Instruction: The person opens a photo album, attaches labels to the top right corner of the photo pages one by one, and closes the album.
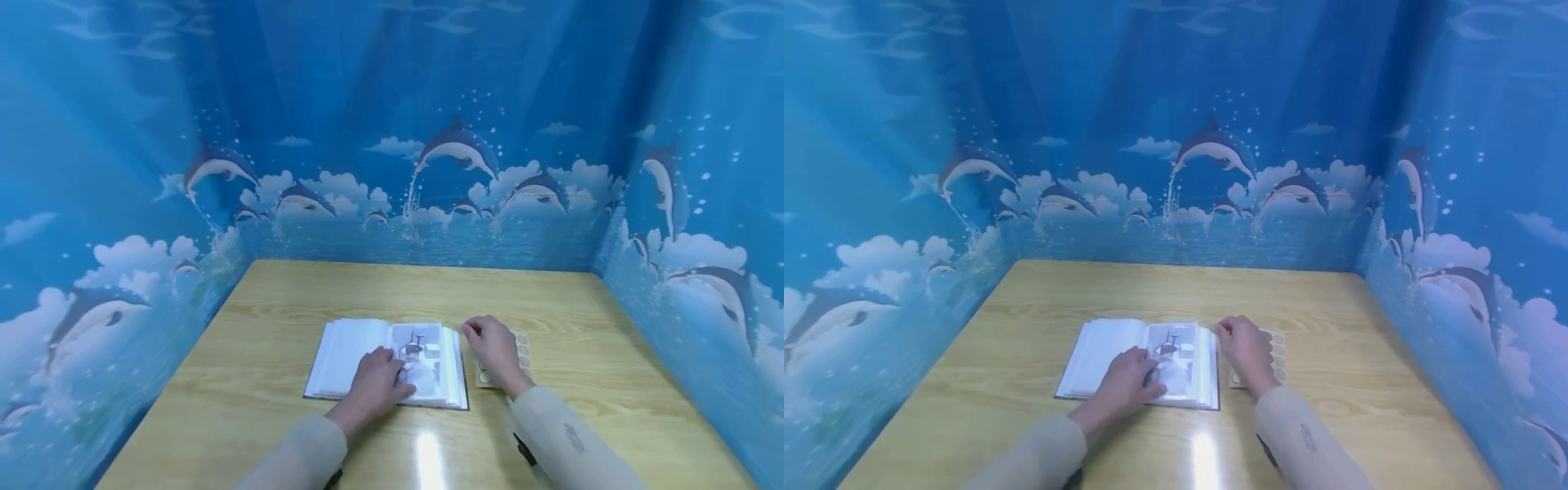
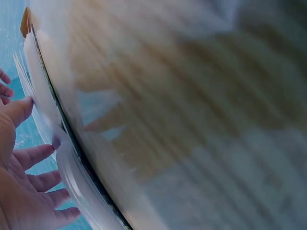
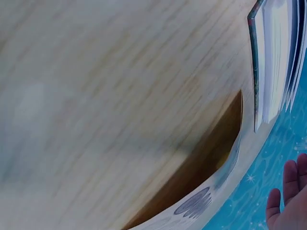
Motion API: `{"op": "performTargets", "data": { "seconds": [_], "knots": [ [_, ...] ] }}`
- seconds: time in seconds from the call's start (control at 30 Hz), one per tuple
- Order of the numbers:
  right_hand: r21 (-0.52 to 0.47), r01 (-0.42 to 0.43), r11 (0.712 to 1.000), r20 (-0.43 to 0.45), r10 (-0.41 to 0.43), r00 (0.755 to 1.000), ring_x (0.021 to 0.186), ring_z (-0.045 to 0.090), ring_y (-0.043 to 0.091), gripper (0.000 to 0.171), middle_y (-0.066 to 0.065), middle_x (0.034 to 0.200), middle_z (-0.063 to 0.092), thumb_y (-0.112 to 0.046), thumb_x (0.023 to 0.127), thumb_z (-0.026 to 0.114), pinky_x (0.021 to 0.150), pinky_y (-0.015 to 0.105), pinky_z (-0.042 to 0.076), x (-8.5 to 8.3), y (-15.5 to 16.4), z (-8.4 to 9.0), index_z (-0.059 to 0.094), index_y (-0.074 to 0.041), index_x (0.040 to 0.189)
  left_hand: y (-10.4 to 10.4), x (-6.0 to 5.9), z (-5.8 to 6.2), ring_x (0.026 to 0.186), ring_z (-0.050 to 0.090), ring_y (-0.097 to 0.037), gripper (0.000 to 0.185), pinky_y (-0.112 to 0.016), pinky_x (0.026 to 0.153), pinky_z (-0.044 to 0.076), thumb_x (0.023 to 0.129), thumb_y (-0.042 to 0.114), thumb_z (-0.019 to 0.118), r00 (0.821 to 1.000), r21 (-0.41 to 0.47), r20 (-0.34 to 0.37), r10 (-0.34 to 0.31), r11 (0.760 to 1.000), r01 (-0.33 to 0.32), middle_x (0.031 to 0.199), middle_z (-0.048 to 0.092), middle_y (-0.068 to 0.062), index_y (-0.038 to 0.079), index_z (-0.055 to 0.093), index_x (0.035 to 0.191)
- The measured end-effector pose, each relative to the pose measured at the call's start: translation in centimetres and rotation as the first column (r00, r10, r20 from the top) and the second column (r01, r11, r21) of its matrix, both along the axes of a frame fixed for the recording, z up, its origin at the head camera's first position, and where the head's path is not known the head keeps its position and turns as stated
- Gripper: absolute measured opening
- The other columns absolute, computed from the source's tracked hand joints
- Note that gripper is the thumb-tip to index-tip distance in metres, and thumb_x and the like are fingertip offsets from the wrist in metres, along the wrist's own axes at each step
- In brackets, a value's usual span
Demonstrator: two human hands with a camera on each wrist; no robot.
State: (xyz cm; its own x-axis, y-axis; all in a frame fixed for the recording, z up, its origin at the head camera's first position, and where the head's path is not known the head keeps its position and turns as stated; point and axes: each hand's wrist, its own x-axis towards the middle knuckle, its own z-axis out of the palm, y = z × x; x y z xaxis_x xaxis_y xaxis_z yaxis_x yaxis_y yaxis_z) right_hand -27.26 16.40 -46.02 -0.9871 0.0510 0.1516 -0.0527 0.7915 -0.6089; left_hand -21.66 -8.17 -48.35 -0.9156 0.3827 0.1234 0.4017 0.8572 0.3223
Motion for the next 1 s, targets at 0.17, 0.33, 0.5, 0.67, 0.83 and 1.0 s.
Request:
{"op": "performTargets", "data": {
  "seconds": [0.17, 0.33, 0.5, 0.67, 0.83, 1.0],
  "knots": [
    [0.091, -0.039, 0.995, -0.01, 0.04, 0.999, 0.09, 0.063, 0.023, 0.025, 0.007, 0.101, 0.067, -0.028, 0.1, 0.061, 0.078, 0.043, 0.054, -1.0, -1.0, -0.3, 0.073, -0.008, 0.109, 0.2, 0.2, -0.3, 0.133, 0.042, -0.042, 0.06, -0.059, 0.111, 0.031, 0.085, 0.048, 0.073, 0.999, -0.005, 0.036, 0.029, 1.0, -0.028, 0.134, 0.055, -0.02, 0.006, 0.064, 0.127],
    [0.2, -0.074, 0.977, -0.065, 0.088, 0.994, 0.09, 0.064, 0.026, 0.023, 0.007, 0.096, 0.067, -0.028, 0.098, 0.063, 0.084, 0.046, 0.05, -1.9, -2.1, -0.7, 0.074, -0.008, 0.104, 0.4, 0.2, -0.3, 0.133, 0.043, -0.042, 0.063, -0.059, 0.111, 0.031, 0.083, 0.051, 0.074, 0.997, -0.011, 0.048, 0.054, 0.998, -0.054, 0.134, 0.055, -0.02, 0.007, 0.063, 0.128],
    [0.299, -0.083, 0.951, -0.072, 0.11, 0.991, 0.091, 0.063, 0.025, 0.023, 0.005, 0.096, 0.067, -0.03, 0.098, 0.064, 0.084, 0.046, 0.048, -2.6, -3.0, -0.9, 0.074, -0.01, 0.104, 0.6, 0.2, -0.3, 0.133, 0.043, -0.04, 0.066, -0.059, 0.111, 0.032, 0.083, 0.053, 0.074, 0.996, -0.039, 0.056, 0.076, 0.996, -0.074, 0.136, 0.055, -0.018, 0.009, 0.063, 0.13],
    [0.351, -0.097, 0.931, -0.084, 0.135, 0.987, 0.093, 0.062, 0.025, 0.021, 0.005, 0.096, 0.066, -0.029, 0.098, 0.064, 0.087, 0.048, 0.047, -3.3, -3.7, -0.9, 0.074, -0.012, 0.102, 0.7, 0.2, -0.3, 0.133, 0.043, -0.04, 0.066, -0.059, 0.111, 0.031, 0.082, 0.054, 0.074, 0.994, -0.048, 0.066, 0.088, 0.995, -0.085, 0.136, 0.055, -0.017, 0.009, 0.063, 0.13],
    [0.383, -0.097, 0.919, -0.127, 0.156, 0.98, 0.091, 0.063, 0.026, 0.018, 0.005, 0.095, 0.068, -0.028, 0.096, 0.066, 0.087, 0.048, 0.048, -3.8, -4.3, -1.2, 0.075, -0.013, 0.099, 0.6, 0.2, -0.4, 0.133, 0.044, -0.04, 0.066, -0.059, 0.111, 0.032, 0.082, 0.054, 0.074, 0.994, -0.052, 0.058, 0.092, 0.995, -0.089, 0.135, 0.056, -0.017, 0.009, 0.063, 0.13],
    [0.421, -0.087, 0.903, -0.102, 0.143, 0.984, 0.092, 0.063, 0.025, 0.017, 0.005, 0.096, 0.068, -0.028, 0.096, 0.066, 0.087, 0.047, 0.047, -4.1, -4.8, -1.8, 0.075, -0.013, 0.1, 0.5, 0.1, -0.4, 0.132, 0.044, -0.04, 0.065, -0.059, 0.11, 0.032, 0.083, 0.054, 0.074, 0.994, -0.055, 0.059, 0.092, 0.995, -0.089, 0.135, 0.056, -0.016, 0.01, 0.063, 0.129]
  ]
}}
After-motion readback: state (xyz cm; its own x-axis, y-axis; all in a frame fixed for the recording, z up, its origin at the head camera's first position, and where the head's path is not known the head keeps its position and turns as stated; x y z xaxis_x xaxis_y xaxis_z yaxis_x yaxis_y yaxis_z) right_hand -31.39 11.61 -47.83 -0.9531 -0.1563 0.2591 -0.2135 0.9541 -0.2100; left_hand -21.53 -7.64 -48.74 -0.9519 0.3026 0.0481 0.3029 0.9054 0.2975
